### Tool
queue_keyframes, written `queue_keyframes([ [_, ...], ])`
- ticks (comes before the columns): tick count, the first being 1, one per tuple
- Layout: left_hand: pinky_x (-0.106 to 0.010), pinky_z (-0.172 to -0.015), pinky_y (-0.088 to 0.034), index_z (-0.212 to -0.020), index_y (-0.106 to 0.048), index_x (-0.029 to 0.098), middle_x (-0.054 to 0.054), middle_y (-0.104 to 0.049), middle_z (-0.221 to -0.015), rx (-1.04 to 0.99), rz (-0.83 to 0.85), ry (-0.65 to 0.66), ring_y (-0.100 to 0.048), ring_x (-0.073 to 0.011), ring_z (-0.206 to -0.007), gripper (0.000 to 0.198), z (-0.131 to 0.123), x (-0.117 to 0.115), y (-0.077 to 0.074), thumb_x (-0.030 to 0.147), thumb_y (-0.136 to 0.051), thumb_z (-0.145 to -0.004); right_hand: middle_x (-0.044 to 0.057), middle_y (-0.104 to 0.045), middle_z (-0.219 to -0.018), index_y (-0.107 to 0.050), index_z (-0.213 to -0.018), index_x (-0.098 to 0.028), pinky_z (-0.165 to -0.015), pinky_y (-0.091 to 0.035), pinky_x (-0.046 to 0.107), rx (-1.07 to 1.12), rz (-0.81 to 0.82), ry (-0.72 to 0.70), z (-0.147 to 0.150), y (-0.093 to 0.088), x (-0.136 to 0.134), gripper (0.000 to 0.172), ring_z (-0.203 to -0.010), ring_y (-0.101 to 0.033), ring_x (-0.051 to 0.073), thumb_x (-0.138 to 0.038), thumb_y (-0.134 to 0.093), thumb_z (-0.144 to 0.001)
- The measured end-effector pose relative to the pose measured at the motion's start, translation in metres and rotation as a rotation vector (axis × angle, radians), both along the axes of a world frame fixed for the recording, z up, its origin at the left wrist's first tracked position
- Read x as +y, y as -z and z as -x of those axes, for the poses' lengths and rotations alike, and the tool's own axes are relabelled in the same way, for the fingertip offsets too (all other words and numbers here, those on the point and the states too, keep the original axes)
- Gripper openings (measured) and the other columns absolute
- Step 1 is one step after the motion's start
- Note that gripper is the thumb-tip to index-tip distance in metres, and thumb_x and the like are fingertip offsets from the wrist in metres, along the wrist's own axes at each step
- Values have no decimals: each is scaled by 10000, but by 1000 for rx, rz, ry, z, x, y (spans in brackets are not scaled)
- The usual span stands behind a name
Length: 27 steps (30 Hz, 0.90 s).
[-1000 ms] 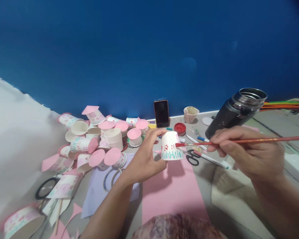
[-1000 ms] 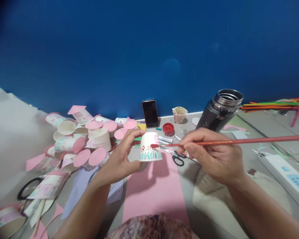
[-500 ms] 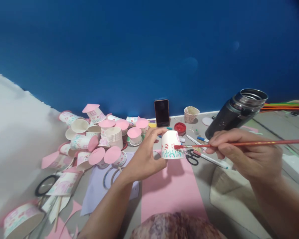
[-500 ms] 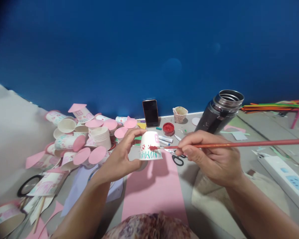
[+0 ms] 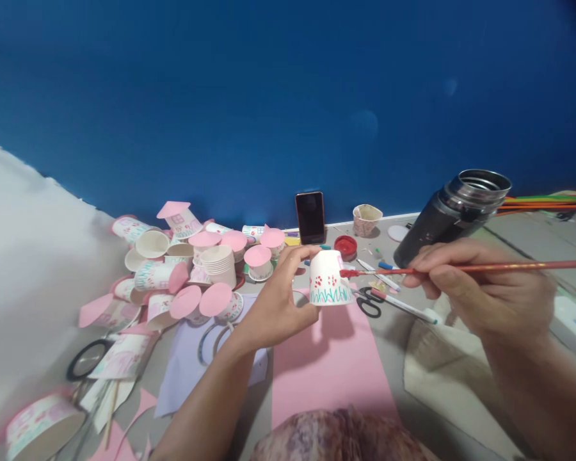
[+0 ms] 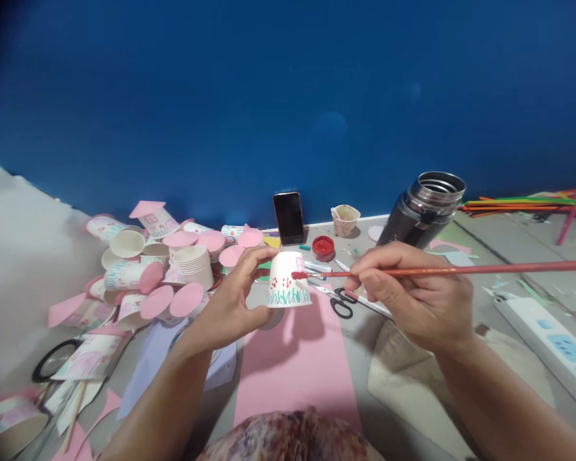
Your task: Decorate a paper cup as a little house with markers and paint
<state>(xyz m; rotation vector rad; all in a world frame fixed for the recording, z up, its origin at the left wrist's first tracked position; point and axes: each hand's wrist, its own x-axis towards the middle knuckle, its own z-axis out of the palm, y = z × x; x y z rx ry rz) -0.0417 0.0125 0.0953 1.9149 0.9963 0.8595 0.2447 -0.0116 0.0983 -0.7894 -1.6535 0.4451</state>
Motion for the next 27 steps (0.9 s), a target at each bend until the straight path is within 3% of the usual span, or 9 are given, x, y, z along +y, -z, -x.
queue_keyframes([
  [27,-538,-1184,-466,-1410,-515,293,-101,-566,-1439,88,-79,0,-536,-332,-1371,683,-2,-2,-5,147,-722,-775,0,-790,-742,-790,-959,-258,-467,-552,244,-19,11,-17,-1,-1,0,159,-537,-656,140,-132,-696,-980],
])
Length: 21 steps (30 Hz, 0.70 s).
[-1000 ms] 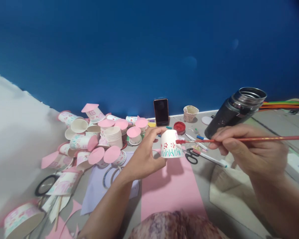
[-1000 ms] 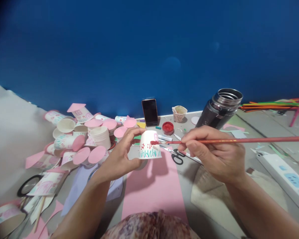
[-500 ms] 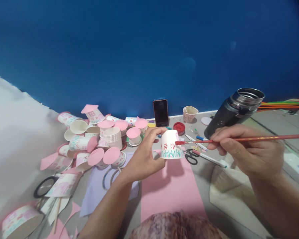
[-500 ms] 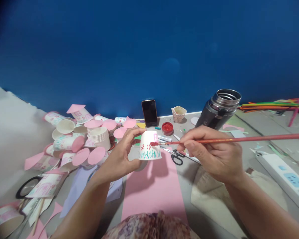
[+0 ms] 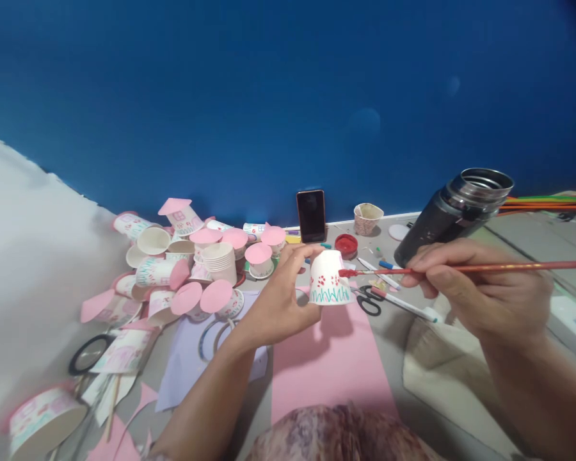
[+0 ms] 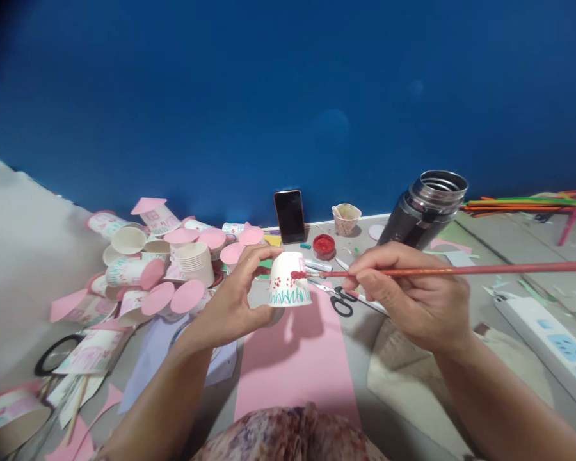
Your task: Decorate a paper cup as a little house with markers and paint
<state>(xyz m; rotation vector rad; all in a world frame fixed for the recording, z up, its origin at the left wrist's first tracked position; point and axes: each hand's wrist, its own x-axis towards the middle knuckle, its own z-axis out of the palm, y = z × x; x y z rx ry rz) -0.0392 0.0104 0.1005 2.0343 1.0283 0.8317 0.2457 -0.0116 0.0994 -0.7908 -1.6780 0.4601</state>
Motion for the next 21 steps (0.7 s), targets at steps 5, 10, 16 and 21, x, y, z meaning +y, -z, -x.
queue_keyframes([
  [5,-561,-1186,-471,-1397,-517,296,-102,-546,-1415,33,12,-14,-515,-344,-1390,704,-1,-2,-1,119,-721,-746,6,-761,-730,-792,-943,-254,-453,-534,252,-60,-12,-12,2,-2,-1,162,-573,-681,159,-119,-704,-964],
  [10,-518,-1073,-574,-1373,-534,309,-98,-520,-1422,23,42,-3,-500,-352,-1408,711,-2,-4,-2,87,-692,-716,11,-764,-739,-796,-954,-251,-487,-557,254,-90,-27,-16,2,0,0,143,-599,-706,171,-131,-720,-950],
  [16,-500,-1069,-580,-1388,-522,313,-100,-520,-1429,15,30,-5,-507,-342,-1399,743,-1,-4,-2,66,-688,-707,9,-760,-730,-785,-940,-257,-511,-578,264,-116,-44,-26,2,-2,1,145,-629,-734,186,-137,-706,-958],
  [21,-571,-1173,-499,-1404,-509,325,-92,-537,-1417,30,-7,0,-518,-348,-1390,767,0,-3,0,67,-701,-707,9,-766,-740,-784,-970,-269,-485,-574,286,-56,-47,-19,3,-3,-2,184,-626,-734,198,-105,-703,-949],
])
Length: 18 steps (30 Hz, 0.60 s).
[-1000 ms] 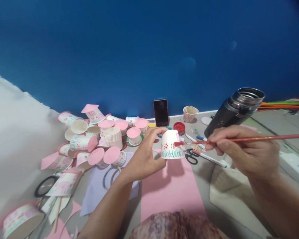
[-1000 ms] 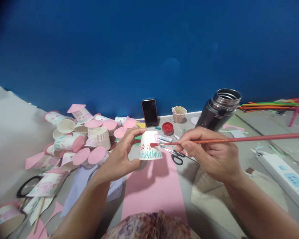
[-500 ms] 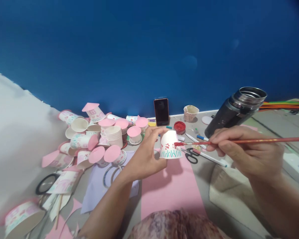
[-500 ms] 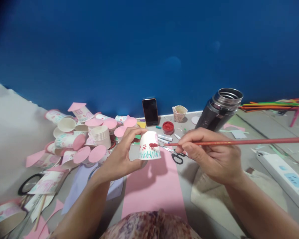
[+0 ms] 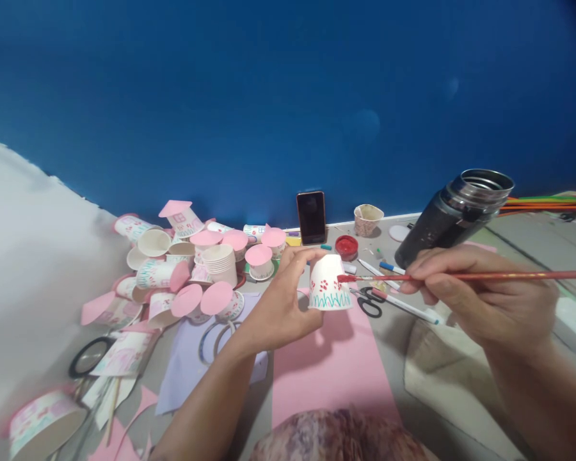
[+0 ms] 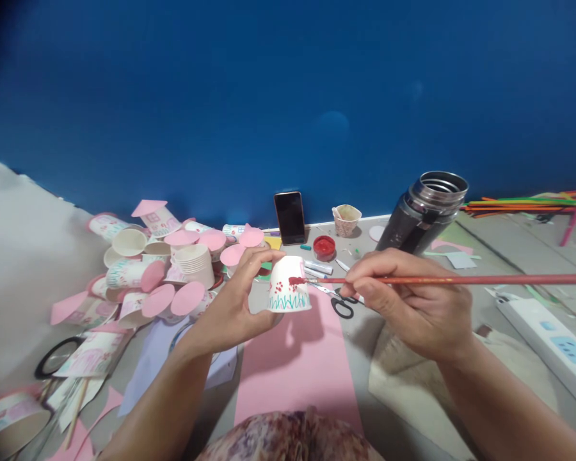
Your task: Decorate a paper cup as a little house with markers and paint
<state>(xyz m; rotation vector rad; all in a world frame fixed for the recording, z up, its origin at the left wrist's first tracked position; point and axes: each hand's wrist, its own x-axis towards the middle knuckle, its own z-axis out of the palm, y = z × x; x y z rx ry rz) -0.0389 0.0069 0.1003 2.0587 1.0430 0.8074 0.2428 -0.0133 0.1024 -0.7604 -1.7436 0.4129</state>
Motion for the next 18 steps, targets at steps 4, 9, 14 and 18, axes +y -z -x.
queue_keyframes([
  [4,-569,-1187,-485,-1414,-505,328,-87,-542,-1404,7,-1,-3,-531,-344,-1376,772,0,-1,0,76,-705,-712,-3,-788,-784,-785,-970,-275,-538,-598,274,-68,5,-20,1,2,2,139,-665,-754,185,-155,-714,-965],
  [9,-544,-1185,-484,-1383,-523,315,-88,-538,-1428,5,24,-25,-526,-342,-1394,737,-1,0,-2,79,-715,-713,6,-786,-793,-792,-984,-291,-528,-593,304,-49,28,-5,-3,3,0,140,-678,-747,201,-170,-723,-973],
  [14,-536,-1189,-476,-1373,-524,307,-90,-546,-1419,-3,30,-32,-526,-337,-1388,701,-2,0,-3,100,-720,-733,4,-775,-784,-799,-1011,-297,-490,-570,321,25,20,13,-4,3,-3,179,-666,-730,209,-143,-716,-971],
  [18,-531,-1201,-462,-1385,-521,310,-90,-549,-1431,-8,18,-19,-517,-330,-1396,709,-2,0,-3,98,-717,-737,-5,-778,-758,-805,-975,-296,-534,-602,313,-58,29,-25,-1,3,0,127,-669,-756,207,-191,-735,-966],
])
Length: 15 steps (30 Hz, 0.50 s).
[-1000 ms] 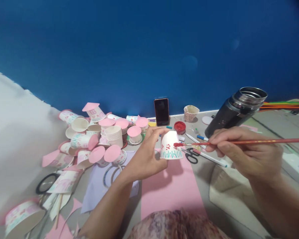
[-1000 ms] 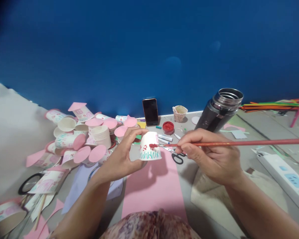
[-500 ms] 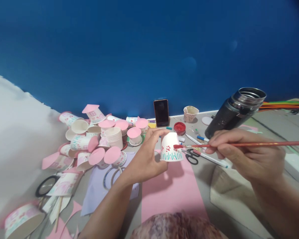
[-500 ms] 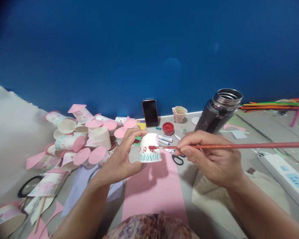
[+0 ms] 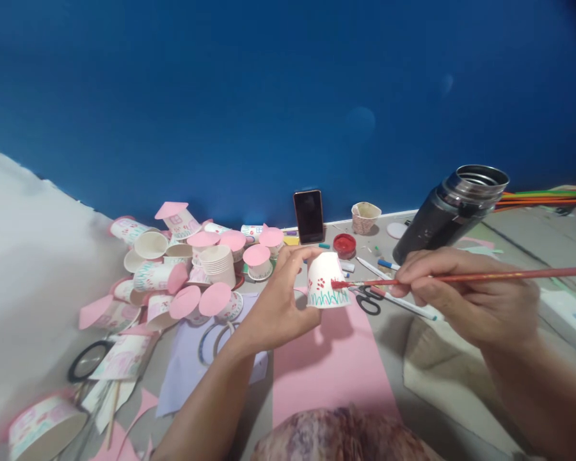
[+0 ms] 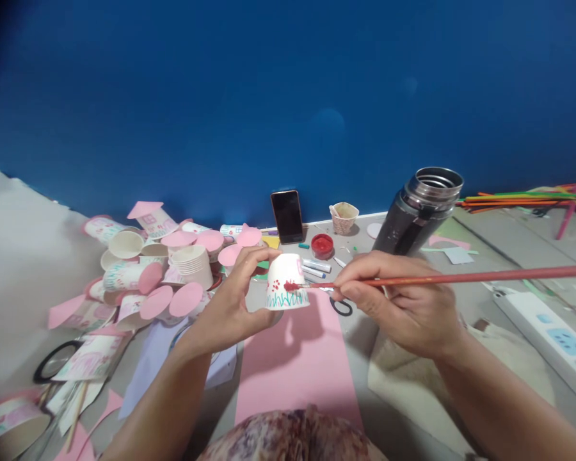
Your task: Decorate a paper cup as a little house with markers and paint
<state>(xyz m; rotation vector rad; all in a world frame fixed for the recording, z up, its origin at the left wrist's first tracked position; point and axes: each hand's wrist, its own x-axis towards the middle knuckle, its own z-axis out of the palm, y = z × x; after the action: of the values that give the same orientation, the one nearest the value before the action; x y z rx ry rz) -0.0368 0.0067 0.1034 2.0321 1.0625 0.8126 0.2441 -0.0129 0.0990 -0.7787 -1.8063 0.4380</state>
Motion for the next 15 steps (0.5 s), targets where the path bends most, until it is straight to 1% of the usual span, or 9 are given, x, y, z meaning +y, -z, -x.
queue_keyframes([
  [2,-541,-1210,-449,-1387,-524,308,-92,-554,-1432,-9,-5,0,-518,-332,-1393,704,0,1,1,107,-722,-742,-6,-788,-771,-807,-971,-298,-539,-603,304,-4,2,4,1,0,1,118,-665,-758,199,-199,-743,-966],
  [5,-559,-1223,-433,-1411,-516,302,-102,-552,-1455,-45,22,4,-520,-334,-1401,718,2,3,6,108,-718,-750,-3,-796,-779,-813,-973,-301,-499,-579,307,104,11,75,1,0,-2,127,-617,-728,191,-202,-734,-981],
  [8,-547,-1240,-430,-1489,-465,316,-110,-507,-1543,-149,74,30,-493,-325,-1471,787,4,5,13,95,-704,-773,0,-801,-772,-823,-1001,-315,-428,-520,316,221,22,154,1,0,-4,130,-530,-650,177,-233,-721,-1001],
  [10,-521,-1247,-438,-1539,-434,334,-109,-453,-1608,-238,104,67,-456,-315,-1524,817,6,7,16,118,-722,-805,2,-809,-798,-824,-1068,-330,-420,-503,317,246,16,161,3,0,-3,159,-512,-623,169,-260,-686,-1029],
  [13,-492,-1207,-493,-1539,-459,329,-118,-475,-1591,-346,142,144,-500,-315,-1497,748,5,6,17,225,-765,-865,-6,-818,-862,-818,-1124,-338,-484,-527,293,141,9,186,5,0,3,196,-548,-653,149,-301,-634,-1068],
  [14,-486,-1181,-517,-1527,-470,325,-121,-503,-1566,-374,152,165,-532,-317,-1467,718,3,6,16,269,-775,-880,-5,-824,-899,-812,-1151,-333,-514,-543,283,71,7,180,5,0,5,175,-574,-673,146,-345,-667,-1054],
  [15,-482,-1154,-539,-1517,-471,325,-123,-529,-1543,-398,163,177,-560,-318,-1440,701,1,4,17,311,-784,-890,4,-831,-954,-798,-1200,-323,-551,-565,280,-3,3,160,6,-1,7,217,-615,-700,151,-413,-728,-1015],
])
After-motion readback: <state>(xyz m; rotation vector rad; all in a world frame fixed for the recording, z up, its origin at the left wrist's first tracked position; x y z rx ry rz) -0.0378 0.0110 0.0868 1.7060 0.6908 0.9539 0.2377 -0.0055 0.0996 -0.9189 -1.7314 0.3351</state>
